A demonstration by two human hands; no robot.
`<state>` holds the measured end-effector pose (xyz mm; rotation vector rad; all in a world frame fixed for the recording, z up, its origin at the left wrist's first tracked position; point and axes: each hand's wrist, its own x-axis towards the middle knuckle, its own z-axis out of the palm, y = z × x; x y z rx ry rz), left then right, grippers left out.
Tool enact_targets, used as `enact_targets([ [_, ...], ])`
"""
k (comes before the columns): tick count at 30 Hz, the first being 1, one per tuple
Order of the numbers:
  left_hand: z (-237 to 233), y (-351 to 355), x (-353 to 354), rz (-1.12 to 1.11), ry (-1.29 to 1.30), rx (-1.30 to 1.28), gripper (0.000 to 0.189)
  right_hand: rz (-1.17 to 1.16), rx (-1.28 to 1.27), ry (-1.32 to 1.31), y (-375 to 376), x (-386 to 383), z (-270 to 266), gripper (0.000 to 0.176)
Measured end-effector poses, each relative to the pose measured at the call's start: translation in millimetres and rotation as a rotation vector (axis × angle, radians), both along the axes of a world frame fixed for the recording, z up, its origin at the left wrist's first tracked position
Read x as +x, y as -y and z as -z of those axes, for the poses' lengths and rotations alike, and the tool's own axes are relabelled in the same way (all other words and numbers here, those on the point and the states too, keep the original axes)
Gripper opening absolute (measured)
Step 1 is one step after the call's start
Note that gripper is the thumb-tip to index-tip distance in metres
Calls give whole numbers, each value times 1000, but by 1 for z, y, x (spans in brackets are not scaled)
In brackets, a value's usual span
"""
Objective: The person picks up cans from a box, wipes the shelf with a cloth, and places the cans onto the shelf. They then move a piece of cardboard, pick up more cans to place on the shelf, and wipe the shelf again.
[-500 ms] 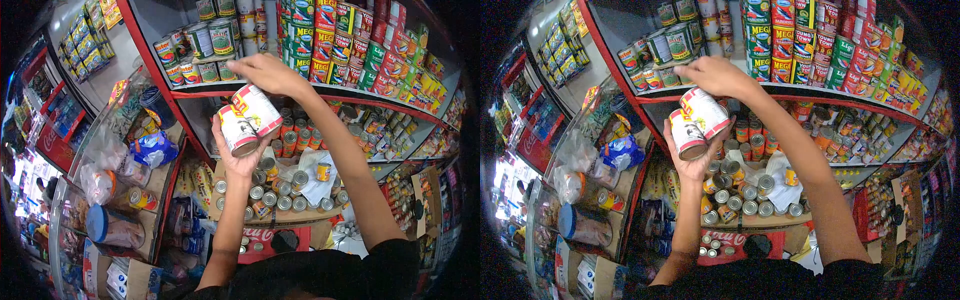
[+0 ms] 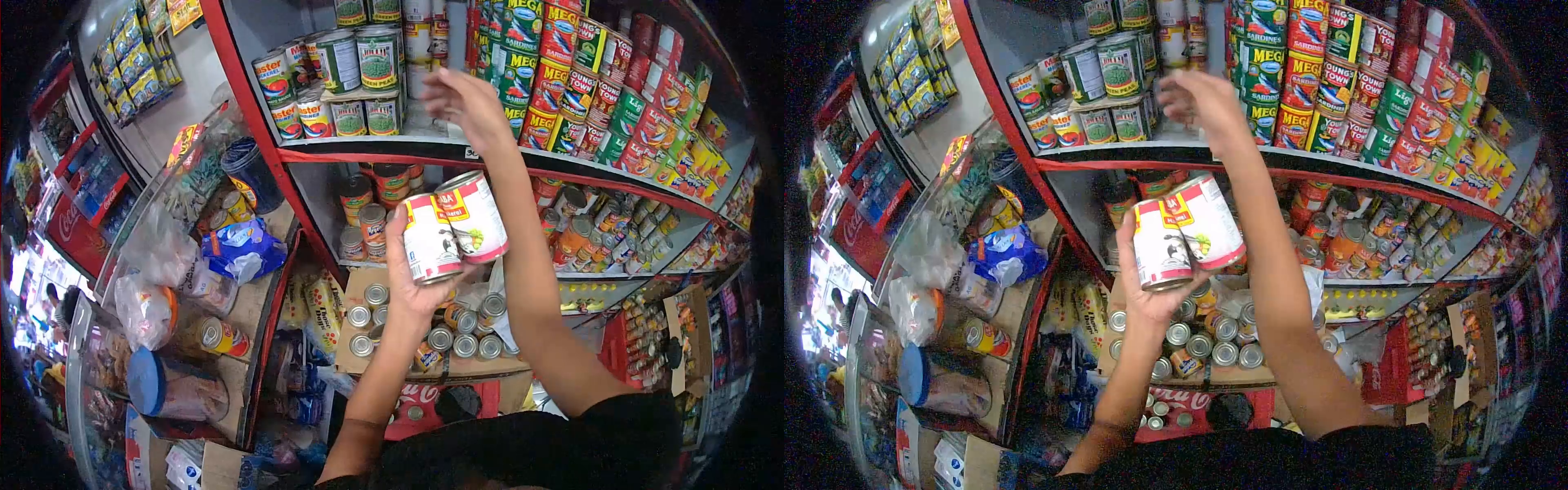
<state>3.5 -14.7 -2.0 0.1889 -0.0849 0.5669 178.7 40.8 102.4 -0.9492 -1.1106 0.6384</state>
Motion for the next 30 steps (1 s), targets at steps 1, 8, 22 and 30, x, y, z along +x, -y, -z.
enact_targets([
  [1, 3, 1, -1, -4, -16, 0, 50, -47, 16, -56, 14, -1, 10, 32],
  [8, 34, 12, 1, -129, -52, 133, 46, -42, -248, 275, 140, -16, 68, 42],
  [22, 70, 97, -24, -158, -617, 740, 77, -243, -298, -489, 253, 7, 141, 64],
  [30, 117, 132, -60, -85, -672, 1382, 53, -416, -382, 413, 291, -8, 170, 73],
])
